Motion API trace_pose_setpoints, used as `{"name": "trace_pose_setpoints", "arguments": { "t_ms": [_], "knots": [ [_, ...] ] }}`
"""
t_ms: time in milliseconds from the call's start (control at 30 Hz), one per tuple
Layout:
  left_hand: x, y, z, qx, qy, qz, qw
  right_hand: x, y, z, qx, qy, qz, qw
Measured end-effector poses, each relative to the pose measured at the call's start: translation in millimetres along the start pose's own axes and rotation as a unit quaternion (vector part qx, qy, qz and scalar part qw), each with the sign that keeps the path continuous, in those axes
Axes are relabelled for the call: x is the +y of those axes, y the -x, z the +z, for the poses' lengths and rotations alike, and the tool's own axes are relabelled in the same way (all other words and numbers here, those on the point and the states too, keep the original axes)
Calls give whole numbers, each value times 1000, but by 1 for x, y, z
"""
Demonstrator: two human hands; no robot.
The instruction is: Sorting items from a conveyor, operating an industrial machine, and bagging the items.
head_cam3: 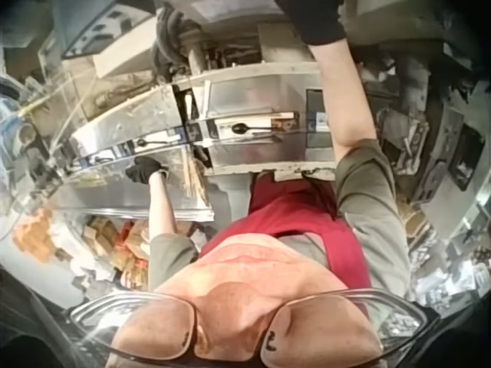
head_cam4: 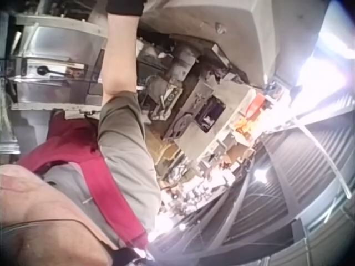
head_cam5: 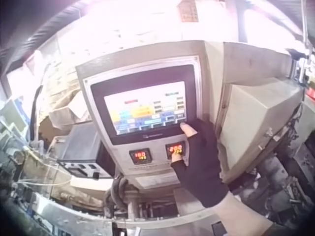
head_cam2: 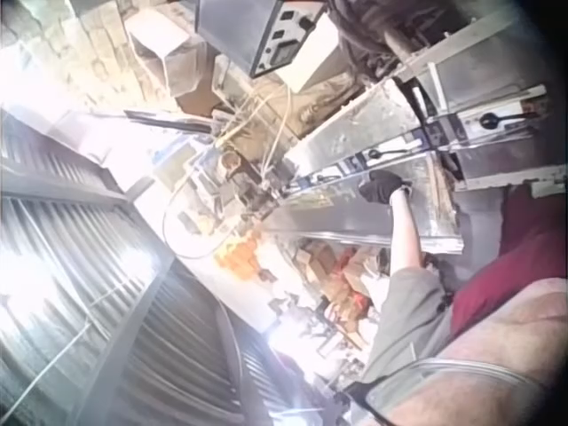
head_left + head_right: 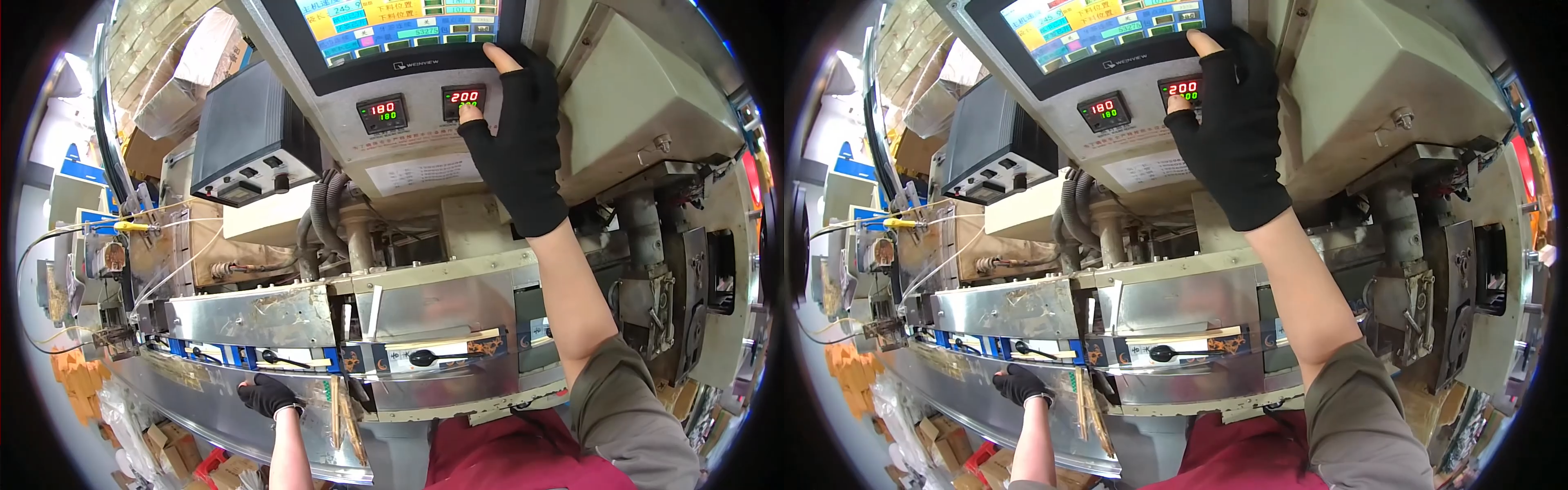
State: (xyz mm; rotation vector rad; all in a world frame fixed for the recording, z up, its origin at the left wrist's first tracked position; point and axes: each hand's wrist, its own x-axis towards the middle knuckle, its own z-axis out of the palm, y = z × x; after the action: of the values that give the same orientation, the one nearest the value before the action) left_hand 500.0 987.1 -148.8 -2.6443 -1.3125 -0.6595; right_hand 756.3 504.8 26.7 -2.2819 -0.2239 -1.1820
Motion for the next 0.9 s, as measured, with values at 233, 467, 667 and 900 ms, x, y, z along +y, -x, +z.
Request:
{"name": "trace_pose_setpoints", "arguments": {
  "t_ms": [233,467,667,900],
  "knots": [
    [5,0,-5,-12,8,-2,1000,-9,-1,-4,-12,11,7,1000],
    [10,1,-9,-22,15,-4,1000,-29,-18,-7,-4,29,-39,999],
    [0,-2,-4,5,7,18,1000,-27,-33,8,-49,-12,-62,997],
    [1,-1,1,15,21,22,999,6,-43,32,240,-139,-294,915]
  ]
}}
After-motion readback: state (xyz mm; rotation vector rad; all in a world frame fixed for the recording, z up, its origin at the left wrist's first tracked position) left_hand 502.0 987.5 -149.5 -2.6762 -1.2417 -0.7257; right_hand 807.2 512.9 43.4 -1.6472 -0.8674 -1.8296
